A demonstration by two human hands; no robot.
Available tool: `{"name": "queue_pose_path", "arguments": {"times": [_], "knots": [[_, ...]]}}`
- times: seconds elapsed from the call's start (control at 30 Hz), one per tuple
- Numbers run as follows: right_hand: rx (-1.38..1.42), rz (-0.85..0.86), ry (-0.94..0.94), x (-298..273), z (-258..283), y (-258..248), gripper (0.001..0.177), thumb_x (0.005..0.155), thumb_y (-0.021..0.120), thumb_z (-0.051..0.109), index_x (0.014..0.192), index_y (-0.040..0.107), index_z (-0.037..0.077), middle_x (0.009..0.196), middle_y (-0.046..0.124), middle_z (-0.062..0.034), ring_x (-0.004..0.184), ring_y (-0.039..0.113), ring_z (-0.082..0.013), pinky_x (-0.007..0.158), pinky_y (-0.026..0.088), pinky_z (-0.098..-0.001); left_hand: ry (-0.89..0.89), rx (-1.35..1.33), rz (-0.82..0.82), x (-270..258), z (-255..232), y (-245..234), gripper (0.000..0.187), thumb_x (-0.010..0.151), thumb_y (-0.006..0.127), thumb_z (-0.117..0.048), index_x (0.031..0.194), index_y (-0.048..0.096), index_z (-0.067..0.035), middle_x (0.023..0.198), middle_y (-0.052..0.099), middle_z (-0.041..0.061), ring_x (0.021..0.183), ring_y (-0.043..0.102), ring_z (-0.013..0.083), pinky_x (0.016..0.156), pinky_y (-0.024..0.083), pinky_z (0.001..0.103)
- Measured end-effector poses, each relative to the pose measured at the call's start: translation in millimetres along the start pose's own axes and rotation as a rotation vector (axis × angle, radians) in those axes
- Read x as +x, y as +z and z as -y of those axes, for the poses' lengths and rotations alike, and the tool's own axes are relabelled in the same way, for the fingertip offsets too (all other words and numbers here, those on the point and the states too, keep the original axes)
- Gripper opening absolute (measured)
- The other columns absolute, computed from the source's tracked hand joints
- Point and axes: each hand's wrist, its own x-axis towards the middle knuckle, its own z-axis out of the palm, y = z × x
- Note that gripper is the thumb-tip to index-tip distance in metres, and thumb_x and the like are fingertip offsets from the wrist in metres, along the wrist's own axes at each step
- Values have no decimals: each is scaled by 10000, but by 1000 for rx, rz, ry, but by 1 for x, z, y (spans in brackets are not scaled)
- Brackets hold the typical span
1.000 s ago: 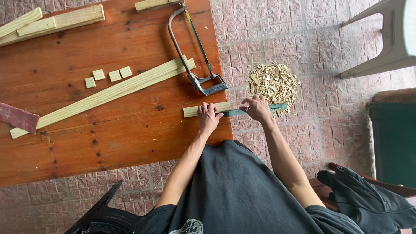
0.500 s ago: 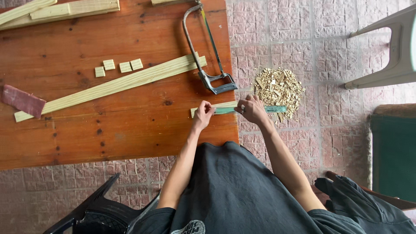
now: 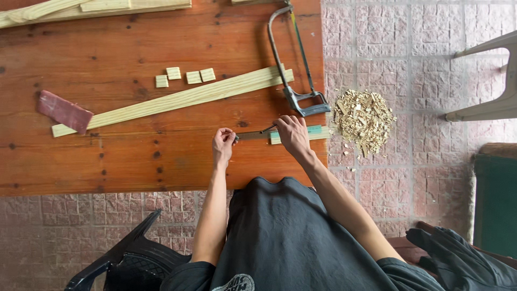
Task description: The person measures and marks a long wooden plank with a ruler and pen, then uses a hand saw to cut the plank into smaller pieces. The process is repeated multiple times to produce several small wooden blocks.
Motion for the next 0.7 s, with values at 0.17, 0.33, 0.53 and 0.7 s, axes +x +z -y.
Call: {"name": "queue_pose_path", "arguments": {"times": [0.17, 0.33, 0.53, 0.7], "knots": [[86, 36, 44, 27, 40, 29, 139, 1115, 614, 285, 1142, 747, 255, 1064, 662, -12, 981, 664, -281, 844, 510, -397, 22, 46, -96, 23, 4, -71, 166, 1035, 731, -130, 1159, 651, -53, 959, 778, 111, 695, 702, 115, 616, 558, 187], [244, 87, 167, 36, 61, 67, 172, 1029, 711, 171, 1161, 788, 251, 1193, 612, -94, 1081, 703, -461, 902, 612, -529, -8, 121, -220, 47, 22, -124, 172, 1034, 747, -154, 1170, 666, -88, 973, 794, 81, 684, 728, 93, 611, 560, 173], [288, 126, 206, 48, 87, 80, 161, 1017, 700, 197, 1157, 767, 236, 1145, 627, -98, 988, 734, -491, 835, 625, -589, -22, 412, -248, 47, 0, -136, 230, 1016, 769, -256, 1204, 684, -153, 1083, 828, 53, 702, 781, 93, 596, 587, 224], [296, 125, 228, 52, 82, 98, 233, 973, 706, 184, 1204, 725, 206, 1171, 650, -99, 1005, 743, -469, 846, 622, -579, 149, 555, -220, 45, -22, -124, 316, 1012, 728, -205, 1312, 671, -124, 1251, 742, 164, 908, 760, 276, 793, 606, 385]]}}
